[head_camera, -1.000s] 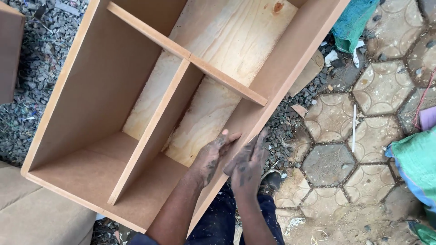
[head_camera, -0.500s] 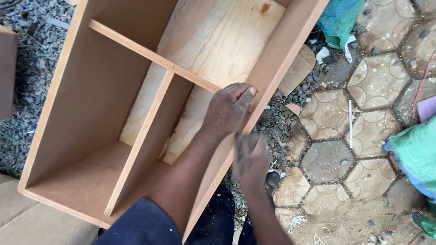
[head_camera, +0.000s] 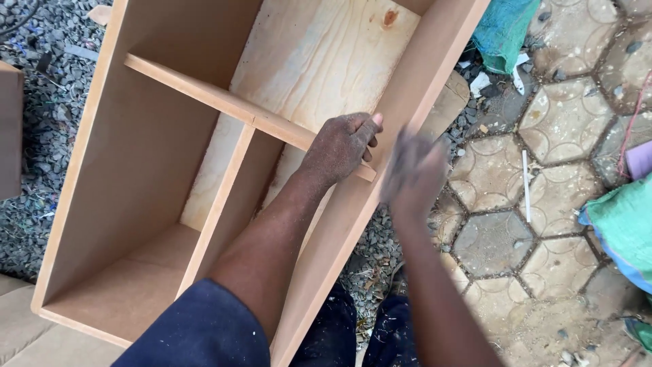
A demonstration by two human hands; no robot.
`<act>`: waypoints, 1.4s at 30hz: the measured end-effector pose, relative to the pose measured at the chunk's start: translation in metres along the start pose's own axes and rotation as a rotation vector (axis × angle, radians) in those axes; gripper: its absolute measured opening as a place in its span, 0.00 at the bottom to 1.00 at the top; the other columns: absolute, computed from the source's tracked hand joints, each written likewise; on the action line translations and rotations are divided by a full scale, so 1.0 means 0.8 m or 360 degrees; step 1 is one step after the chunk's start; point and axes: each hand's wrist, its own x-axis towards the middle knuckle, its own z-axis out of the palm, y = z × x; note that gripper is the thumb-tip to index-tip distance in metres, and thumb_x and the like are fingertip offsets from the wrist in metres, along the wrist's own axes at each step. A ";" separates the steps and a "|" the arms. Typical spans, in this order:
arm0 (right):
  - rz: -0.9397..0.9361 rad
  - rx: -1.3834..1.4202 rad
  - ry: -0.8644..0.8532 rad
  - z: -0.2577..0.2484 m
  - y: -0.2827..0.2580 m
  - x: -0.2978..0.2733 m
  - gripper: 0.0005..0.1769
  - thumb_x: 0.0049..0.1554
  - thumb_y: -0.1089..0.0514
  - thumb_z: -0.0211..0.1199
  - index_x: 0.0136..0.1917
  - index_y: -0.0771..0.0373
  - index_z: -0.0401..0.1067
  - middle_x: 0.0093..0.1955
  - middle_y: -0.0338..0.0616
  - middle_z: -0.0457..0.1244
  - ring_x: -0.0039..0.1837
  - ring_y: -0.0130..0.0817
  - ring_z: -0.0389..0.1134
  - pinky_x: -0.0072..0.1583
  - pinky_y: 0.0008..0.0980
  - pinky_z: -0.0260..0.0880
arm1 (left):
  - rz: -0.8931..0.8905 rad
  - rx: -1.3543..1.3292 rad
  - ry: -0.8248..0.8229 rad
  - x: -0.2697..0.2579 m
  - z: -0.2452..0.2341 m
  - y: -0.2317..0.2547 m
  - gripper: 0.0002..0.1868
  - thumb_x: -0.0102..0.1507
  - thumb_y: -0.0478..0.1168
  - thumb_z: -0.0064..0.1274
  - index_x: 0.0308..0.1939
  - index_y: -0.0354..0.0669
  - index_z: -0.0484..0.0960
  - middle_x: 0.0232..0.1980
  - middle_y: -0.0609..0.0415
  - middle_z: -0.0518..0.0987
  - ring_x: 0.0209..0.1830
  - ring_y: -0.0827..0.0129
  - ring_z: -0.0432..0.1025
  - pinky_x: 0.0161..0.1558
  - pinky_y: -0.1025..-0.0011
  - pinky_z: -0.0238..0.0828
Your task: Sanding the edges and interior surfaces of a wooden shelf unit using a sanding block to smooth the wood.
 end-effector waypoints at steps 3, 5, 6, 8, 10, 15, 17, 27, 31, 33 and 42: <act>-0.0344 0.0249 0.0399 -0.020 -0.052 0.035 0.14 0.69 0.49 0.53 0.55 0.63 0.64 0.44 0.46 0.64 0.44 0.34 0.67 0.44 0.33 0.69 | 0.0000 -0.0064 0.0029 0.005 -0.002 0.001 0.24 0.72 0.59 0.37 0.43 0.50 0.84 0.27 0.56 0.81 0.29 0.72 0.78 0.39 0.70 0.75; 0.0082 0.0870 0.0177 -0.025 -0.063 -0.021 0.18 0.70 0.45 0.36 0.52 0.57 0.61 0.43 0.37 0.54 0.45 0.30 0.55 0.51 0.34 0.60 | 0.0037 -0.0053 0.0062 -0.001 -0.006 0.016 0.22 0.73 0.51 0.36 0.51 0.44 0.84 0.33 0.52 0.83 0.28 0.73 0.79 0.37 0.69 0.76; 0.0067 0.0875 0.0181 -0.013 -0.053 -0.056 0.18 0.70 0.45 0.36 0.52 0.57 0.61 0.43 0.37 0.54 0.45 0.30 0.55 0.51 0.34 0.60 | 0.0053 -0.0052 0.0069 -0.004 -0.008 0.021 0.22 0.73 0.51 0.36 0.51 0.44 0.84 0.33 0.52 0.83 0.28 0.73 0.79 0.37 0.69 0.76; 0.0553 0.1269 0.0180 0.009 -0.023 -0.123 0.16 0.71 0.45 0.40 0.50 0.56 0.61 0.42 0.41 0.56 0.44 0.32 0.59 0.49 0.34 0.61 | 0.0115 0.0184 -0.0118 -0.009 -0.005 0.028 0.23 0.75 0.50 0.37 0.56 0.37 0.83 0.36 0.42 0.84 0.31 0.62 0.80 0.38 0.66 0.76; 0.0379 0.0855 0.0156 0.023 0.001 -0.112 0.14 0.68 0.46 0.48 0.51 0.58 0.61 0.41 0.43 0.57 0.44 0.35 0.61 0.48 0.36 0.64 | 0.0191 0.0292 -0.0049 -0.001 0.002 0.011 0.25 0.74 0.54 0.36 0.47 0.39 0.83 0.33 0.43 0.83 0.32 0.57 0.80 0.39 0.61 0.75; -0.0087 0.0525 0.0275 -0.011 -0.050 0.041 0.18 0.66 0.43 0.50 0.52 0.60 0.59 0.43 0.44 0.59 0.49 0.36 0.63 0.51 0.37 0.66 | 0.0197 0.0447 0.0143 0.006 0.012 -0.006 0.33 0.72 0.67 0.32 0.34 0.48 0.80 0.29 0.53 0.81 0.35 0.57 0.79 0.44 0.60 0.76; -0.0414 0.0401 0.0391 -0.033 -0.084 0.116 0.17 0.66 0.48 0.54 0.58 0.63 0.60 0.53 0.55 0.61 0.61 0.49 0.65 0.61 0.47 0.66 | 0.0059 0.0768 0.0054 -0.004 0.012 0.008 0.28 0.71 0.64 0.37 0.39 0.46 0.81 0.36 0.47 0.84 0.45 0.50 0.80 0.51 0.55 0.75; -0.0025 0.0600 -0.0051 -0.061 -0.085 0.027 0.23 0.67 0.41 0.39 0.47 0.63 0.58 0.45 0.45 0.55 0.52 0.38 0.54 0.63 0.42 0.57 | 0.0006 0.0918 0.0410 0.012 0.049 -0.038 0.26 0.68 0.68 0.38 0.34 0.56 0.79 0.32 0.54 0.80 0.40 0.55 0.80 0.41 0.56 0.79; -0.0147 -0.0258 -0.0412 -0.033 0.026 -0.009 0.22 0.62 0.38 0.52 0.48 0.60 0.64 0.38 0.50 0.61 0.43 0.47 0.64 0.47 0.45 0.67 | -0.0233 0.0889 0.0426 0.011 0.045 -0.044 0.29 0.72 0.64 0.27 0.25 0.54 0.69 0.24 0.58 0.74 0.28 0.56 0.72 0.36 0.59 0.69; -0.0492 -0.0342 -0.0353 -0.064 -0.013 0.028 0.19 0.60 0.42 0.55 0.45 0.62 0.67 0.36 0.59 0.60 0.44 0.64 0.65 0.47 0.56 0.64 | -0.0325 0.0940 0.0413 0.008 0.045 -0.038 0.31 0.69 0.69 0.29 0.28 0.60 0.78 0.27 0.61 0.81 0.35 0.61 0.81 0.41 0.63 0.79; -0.0236 -0.0244 -0.0458 -0.069 -0.035 0.035 0.19 0.65 0.40 0.58 0.53 0.57 0.63 0.44 0.47 0.62 0.47 0.42 0.66 0.51 0.39 0.68 | -0.0450 0.0832 0.0447 0.022 0.043 -0.051 0.33 0.69 0.68 0.24 0.27 0.56 0.78 0.29 0.52 0.82 0.39 0.54 0.81 0.44 0.57 0.76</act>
